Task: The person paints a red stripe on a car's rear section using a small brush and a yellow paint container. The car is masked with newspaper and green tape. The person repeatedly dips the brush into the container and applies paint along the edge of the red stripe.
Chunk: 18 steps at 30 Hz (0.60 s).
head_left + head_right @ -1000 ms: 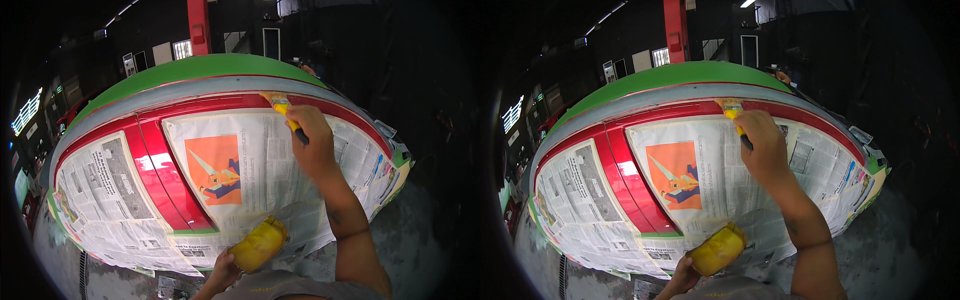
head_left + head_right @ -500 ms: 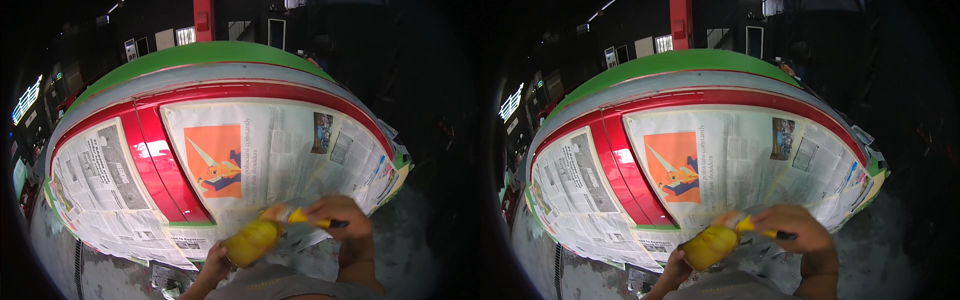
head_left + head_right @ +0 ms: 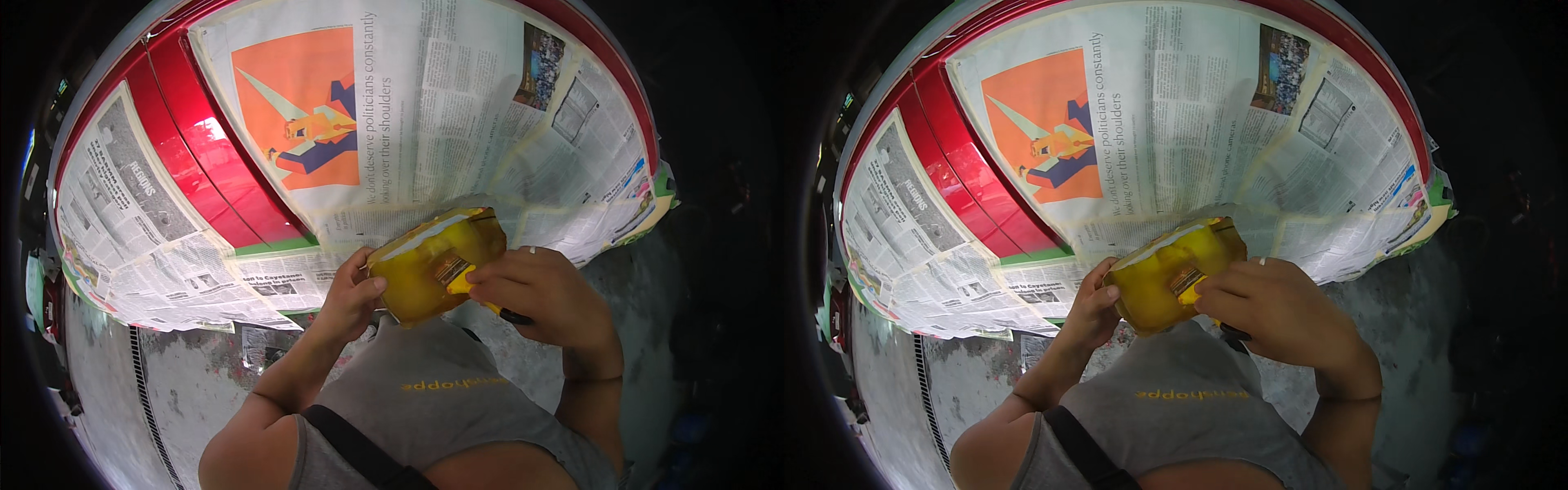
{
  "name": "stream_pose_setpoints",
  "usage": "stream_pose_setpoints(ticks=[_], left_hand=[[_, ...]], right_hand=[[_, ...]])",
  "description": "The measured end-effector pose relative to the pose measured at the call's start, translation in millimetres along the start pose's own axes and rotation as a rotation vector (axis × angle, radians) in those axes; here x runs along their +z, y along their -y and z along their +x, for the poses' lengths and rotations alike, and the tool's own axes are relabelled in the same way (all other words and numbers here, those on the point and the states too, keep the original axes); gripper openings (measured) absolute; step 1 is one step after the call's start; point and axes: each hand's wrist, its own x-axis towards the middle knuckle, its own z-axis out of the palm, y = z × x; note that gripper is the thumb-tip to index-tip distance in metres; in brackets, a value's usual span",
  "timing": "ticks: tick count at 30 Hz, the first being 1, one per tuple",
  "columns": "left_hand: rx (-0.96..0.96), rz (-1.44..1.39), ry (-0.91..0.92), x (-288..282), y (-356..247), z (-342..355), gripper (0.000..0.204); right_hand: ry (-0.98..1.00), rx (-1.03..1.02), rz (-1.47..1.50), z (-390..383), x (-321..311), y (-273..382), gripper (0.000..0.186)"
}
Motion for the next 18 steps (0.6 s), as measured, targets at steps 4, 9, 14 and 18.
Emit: stream_pose_setpoints(ticks=[4, 9, 14, 18], left_hand=[[-0.013, 0.021, 0.005, 9, -1, 6, 0.062], [-0.023, -0.016, -0.033, 8, 3, 8, 0.062], [-0.016, -0.016, -0.068, 6, 1, 10, 0.063], [-0.02, -0.011, -0.065, 6, 0, 13, 0.063]], right_hand=[[-0.028, 0.022, 0.069, -7, 0, -7, 0.03], [-0.486, 0.27, 0.638, -42, 13, -33, 0.022], [-0.963, 0.428, 1.414, -56, 66, -51, 0.019], [-1.072, 0.459, 1.832, -62, 93, -51, 0.018]])
